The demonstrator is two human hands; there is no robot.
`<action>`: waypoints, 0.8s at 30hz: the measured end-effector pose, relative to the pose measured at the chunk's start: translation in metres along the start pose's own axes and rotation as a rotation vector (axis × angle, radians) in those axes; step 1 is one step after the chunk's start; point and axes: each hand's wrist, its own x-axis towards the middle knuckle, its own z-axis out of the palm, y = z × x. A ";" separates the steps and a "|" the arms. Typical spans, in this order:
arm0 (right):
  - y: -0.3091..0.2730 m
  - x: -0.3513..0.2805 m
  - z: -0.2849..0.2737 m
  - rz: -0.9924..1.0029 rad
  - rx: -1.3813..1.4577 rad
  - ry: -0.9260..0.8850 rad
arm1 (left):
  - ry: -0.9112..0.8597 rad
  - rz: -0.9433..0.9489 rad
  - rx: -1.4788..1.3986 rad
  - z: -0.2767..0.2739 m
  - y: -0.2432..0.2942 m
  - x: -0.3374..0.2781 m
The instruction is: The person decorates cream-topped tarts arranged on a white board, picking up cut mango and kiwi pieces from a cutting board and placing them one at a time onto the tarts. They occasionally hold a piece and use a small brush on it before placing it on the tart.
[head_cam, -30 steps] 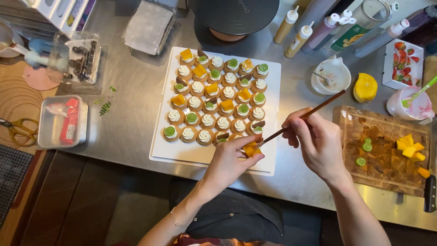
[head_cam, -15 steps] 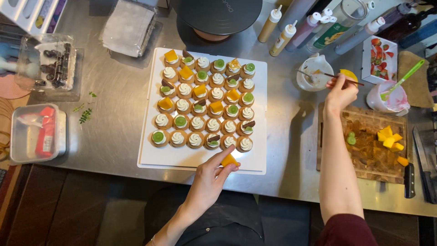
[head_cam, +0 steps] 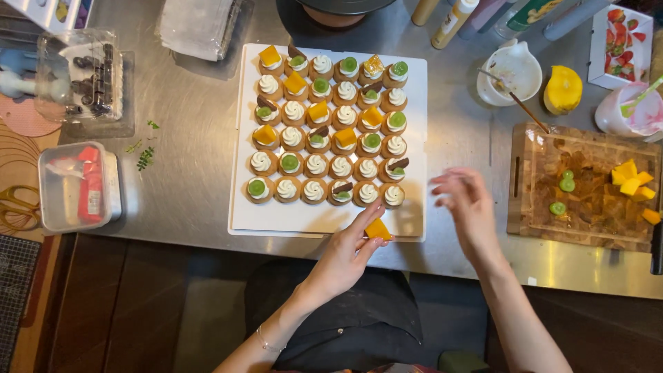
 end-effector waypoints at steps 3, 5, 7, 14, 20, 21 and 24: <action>-0.033 -0.055 0.039 -0.171 -0.511 -0.420 | -0.057 0.054 0.043 -0.002 0.004 0.000; -0.029 -0.063 0.043 -0.179 -0.609 -0.407 | -0.085 0.068 0.108 -0.006 0.007 -0.002; -0.028 -0.065 0.045 -0.189 -0.712 -0.397 | -0.107 0.088 0.170 -0.009 0.011 -0.003; -0.019 -0.053 0.035 -0.191 -0.587 -0.597 | -0.202 0.034 0.132 -0.015 0.005 -0.008; -0.015 -0.027 0.048 -0.171 -0.508 -0.592 | -0.057 0.047 0.062 -0.032 0.013 -0.017; -0.013 -0.017 0.053 -0.204 -0.492 -0.541 | 0.043 0.037 0.113 -0.038 0.013 -0.018; -0.019 0.017 0.093 -0.343 -0.552 -0.485 | 0.328 0.107 0.138 -0.066 0.001 -0.031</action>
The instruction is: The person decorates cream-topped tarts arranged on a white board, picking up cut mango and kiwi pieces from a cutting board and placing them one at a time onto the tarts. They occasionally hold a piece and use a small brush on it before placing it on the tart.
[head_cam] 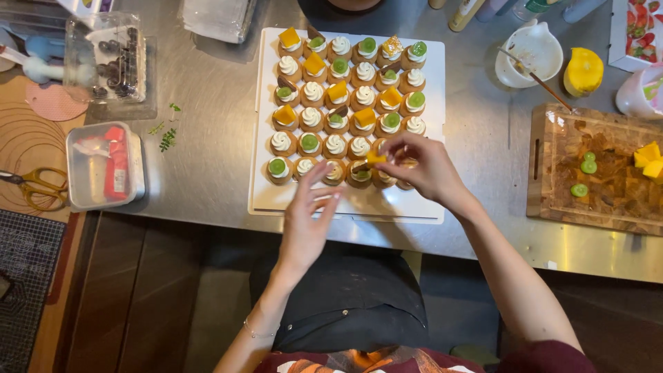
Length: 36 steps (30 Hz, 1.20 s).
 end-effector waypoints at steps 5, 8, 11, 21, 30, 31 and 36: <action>0.018 0.067 0.041 -0.106 -0.132 -0.064 | 0.278 0.040 -0.038 -0.046 0.000 -0.013; 0.036 0.083 0.053 -0.122 -0.202 -0.116 | 0.364 0.047 -0.035 -0.061 0.000 -0.020; 0.046 0.089 0.058 -0.157 -0.244 -0.134 | 0.408 0.023 -0.035 -0.068 -0.008 -0.027; 0.053 0.096 0.064 -0.141 -0.337 -0.150 | 0.408 0.001 -0.032 -0.070 -0.010 -0.020; -0.001 0.075 0.043 -0.320 -0.285 0.037 | 0.408 -0.019 -0.049 -0.065 -0.004 -0.015; -0.006 0.065 0.034 -0.312 -0.283 0.052 | 0.392 -0.019 -0.044 -0.063 0.001 -0.013; -0.006 -0.022 -0.032 -0.160 -0.170 0.570 | 0.440 0.101 -0.048 -0.029 0.020 0.005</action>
